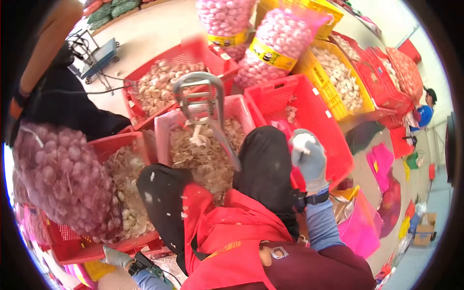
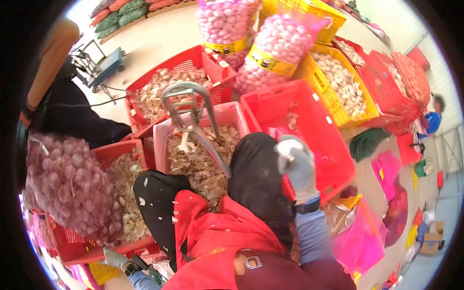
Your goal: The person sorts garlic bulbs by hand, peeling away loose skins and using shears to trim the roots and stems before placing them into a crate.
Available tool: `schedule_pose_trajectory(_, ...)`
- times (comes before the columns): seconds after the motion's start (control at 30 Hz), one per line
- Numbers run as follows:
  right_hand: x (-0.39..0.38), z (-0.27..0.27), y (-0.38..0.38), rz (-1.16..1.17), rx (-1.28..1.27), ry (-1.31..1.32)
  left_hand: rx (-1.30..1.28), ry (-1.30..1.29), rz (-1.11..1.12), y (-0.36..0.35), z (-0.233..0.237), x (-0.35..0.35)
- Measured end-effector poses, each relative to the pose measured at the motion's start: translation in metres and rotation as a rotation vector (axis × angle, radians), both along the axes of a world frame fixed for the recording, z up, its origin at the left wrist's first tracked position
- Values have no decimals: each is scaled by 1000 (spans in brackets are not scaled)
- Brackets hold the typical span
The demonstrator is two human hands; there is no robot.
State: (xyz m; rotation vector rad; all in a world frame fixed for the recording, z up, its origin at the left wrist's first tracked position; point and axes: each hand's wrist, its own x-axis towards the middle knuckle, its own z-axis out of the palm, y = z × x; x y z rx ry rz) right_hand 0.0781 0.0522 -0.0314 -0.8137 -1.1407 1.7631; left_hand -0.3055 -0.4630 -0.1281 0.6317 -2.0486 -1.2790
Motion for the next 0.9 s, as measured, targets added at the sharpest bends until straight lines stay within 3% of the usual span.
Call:
schedule_pose_trajectory(0.03,32,-32,23,-36,-29,79,-2,-27,18,-9,-4,-5)
schedule_pose_trajectory(0.1,74,-89,51,-431,-324,-15,5,-12,23,-20,-11,-15)
schedule_pose_trajectory(0.17,115,-153,78,-537,-538,-81,22,72,-10,-28,-20,-16)
schedule_pose_trajectory(0.3,84,-156,76,-532,-556,-53,-107,-34,18,-21,-6,-9)
schedule_pose_trajectory(0.33,71,-156,78,-503,-518,-94,-19,-91,-5,-23,-5,-10)
schedule_pose_trajectory(0.37,62,-158,82,-465,-461,-170,71,-145,-23,-27,-3,-12)
schedule_pose_trajectory(0.47,65,-244,117,-172,-60,-684,145,-243,-72,-36,-3,-10)
schedule_pose_trajectory(0.5,76,-252,133,-30,385,-1084,131,-198,-107,-32,-9,-9)
schedule_pose_trajectory(0.53,81,-262,139,54,534,-1350,99,-132,-142,-34,-14,-8)
schedule_pose_trajectory(0.57,68,-231,132,130,700,-1607,62,-71,-156,-36,-19,-6)
schedule_pose_trajectory(0.6,89,-272,150,-146,1039,-1356,33,-17,-154,-34,-20,-3)
schedule_pose_trajectory(0.63,82,-247,153,-36,420,-717,3,31,-139,-34,-24,-5)
schedule_pose_trajectory(0.67,74,-220,156,-194,-168,-57,-20,79,-115,-33,-23,-4)
schedule_pose_trajectory(0.73,35,-125,133,-274,-230,-34,-44,164,-73,-28,-24,-7)
schedule_pose_trajectory(0.8,29,-87,134,-36,-182,90,-55,202,-32,-27,-26,-13)
schedule_pose_trajectory(0.9,-66,-3,41,199,-23,106,-212,103,134,-22,-24,-19)
